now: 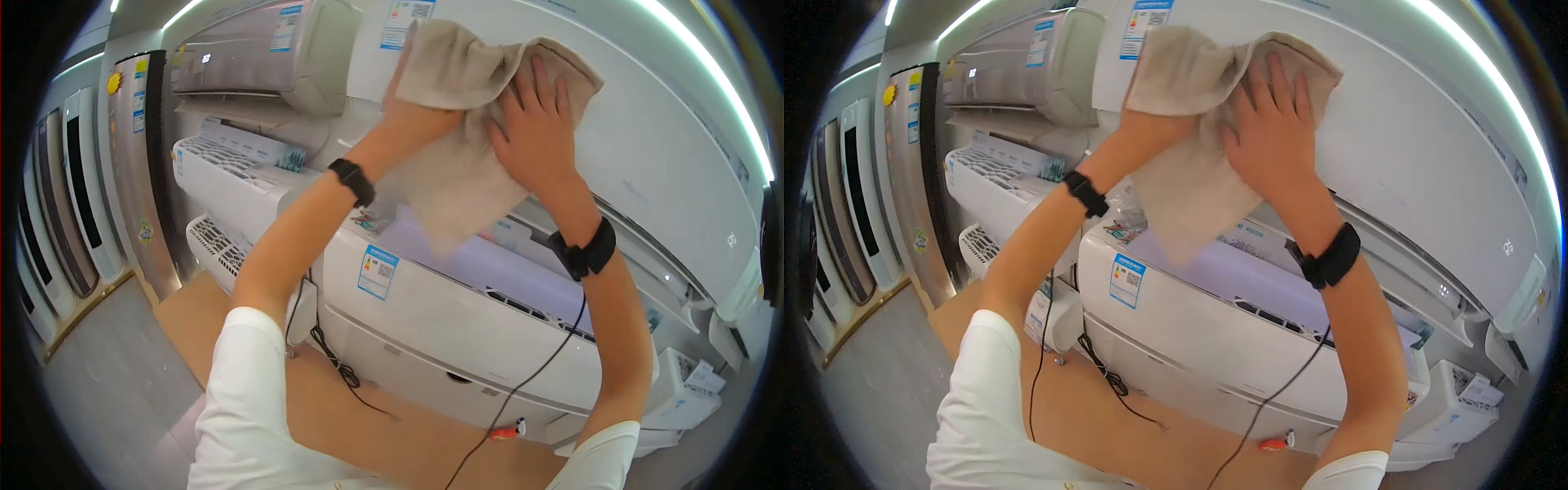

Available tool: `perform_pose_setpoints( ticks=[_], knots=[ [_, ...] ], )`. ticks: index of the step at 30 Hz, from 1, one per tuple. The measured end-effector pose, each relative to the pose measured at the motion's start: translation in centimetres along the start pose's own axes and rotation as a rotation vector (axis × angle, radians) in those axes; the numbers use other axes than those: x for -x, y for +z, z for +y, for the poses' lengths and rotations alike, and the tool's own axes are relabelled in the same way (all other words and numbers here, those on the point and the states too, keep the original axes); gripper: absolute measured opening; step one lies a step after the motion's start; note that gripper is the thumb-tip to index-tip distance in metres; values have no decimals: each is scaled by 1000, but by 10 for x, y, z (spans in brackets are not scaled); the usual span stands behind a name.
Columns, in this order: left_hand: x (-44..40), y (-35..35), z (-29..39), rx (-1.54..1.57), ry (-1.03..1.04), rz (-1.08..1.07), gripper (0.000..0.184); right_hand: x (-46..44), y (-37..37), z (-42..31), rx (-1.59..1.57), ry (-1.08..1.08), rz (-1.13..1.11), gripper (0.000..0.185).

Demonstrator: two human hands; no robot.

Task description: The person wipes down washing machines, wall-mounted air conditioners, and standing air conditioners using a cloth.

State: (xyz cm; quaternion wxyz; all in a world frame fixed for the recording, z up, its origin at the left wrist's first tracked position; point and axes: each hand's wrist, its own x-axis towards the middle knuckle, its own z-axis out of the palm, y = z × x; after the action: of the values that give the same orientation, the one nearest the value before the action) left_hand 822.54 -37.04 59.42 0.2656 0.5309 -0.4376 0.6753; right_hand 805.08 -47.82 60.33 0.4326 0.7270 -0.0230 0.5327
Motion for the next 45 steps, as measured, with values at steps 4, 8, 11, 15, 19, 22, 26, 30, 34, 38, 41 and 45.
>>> perform_pose_setpoints(
  ticks=[4,8,11,15,19,22,26,30,34,38,41,45],
  knots=[
    [20,22,-19,362,-104,193,56,7,-7,32,-100,73,96,61],
    [-26,29,-10,384,-157,127,60,-20,-15,62,103,168,146,61],
    [-28,32,29,487,-151,56,65,-4,-18,43,77,216,51,59],
    [5,8,90,426,-63,69,69,66,-34,45,-82,73,60,55],
    [-20,14,107,448,-51,73,68,89,-62,105,15,231,65,50],
    [-74,21,126,237,-111,83,65,68,-72,163,88,264,209,46],
    [-93,24,193,193,-62,121,62,87,-83,164,134,246,129,48],
    [-61,15,258,240,106,107,60,161,-111,169,10,55,8,49],
    [-88,24,275,358,95,59,56,186,-142,227,54,64,-14,44],
    [-145,27,306,396,-45,183,53,169,-142,282,34,292,45,36],
    [-152,29,350,340,17,222,56,174,-143,280,12,242,150,38],
    [-123,25,387,339,96,174,61,245,-152,288,67,136,1,42]
  ],
)
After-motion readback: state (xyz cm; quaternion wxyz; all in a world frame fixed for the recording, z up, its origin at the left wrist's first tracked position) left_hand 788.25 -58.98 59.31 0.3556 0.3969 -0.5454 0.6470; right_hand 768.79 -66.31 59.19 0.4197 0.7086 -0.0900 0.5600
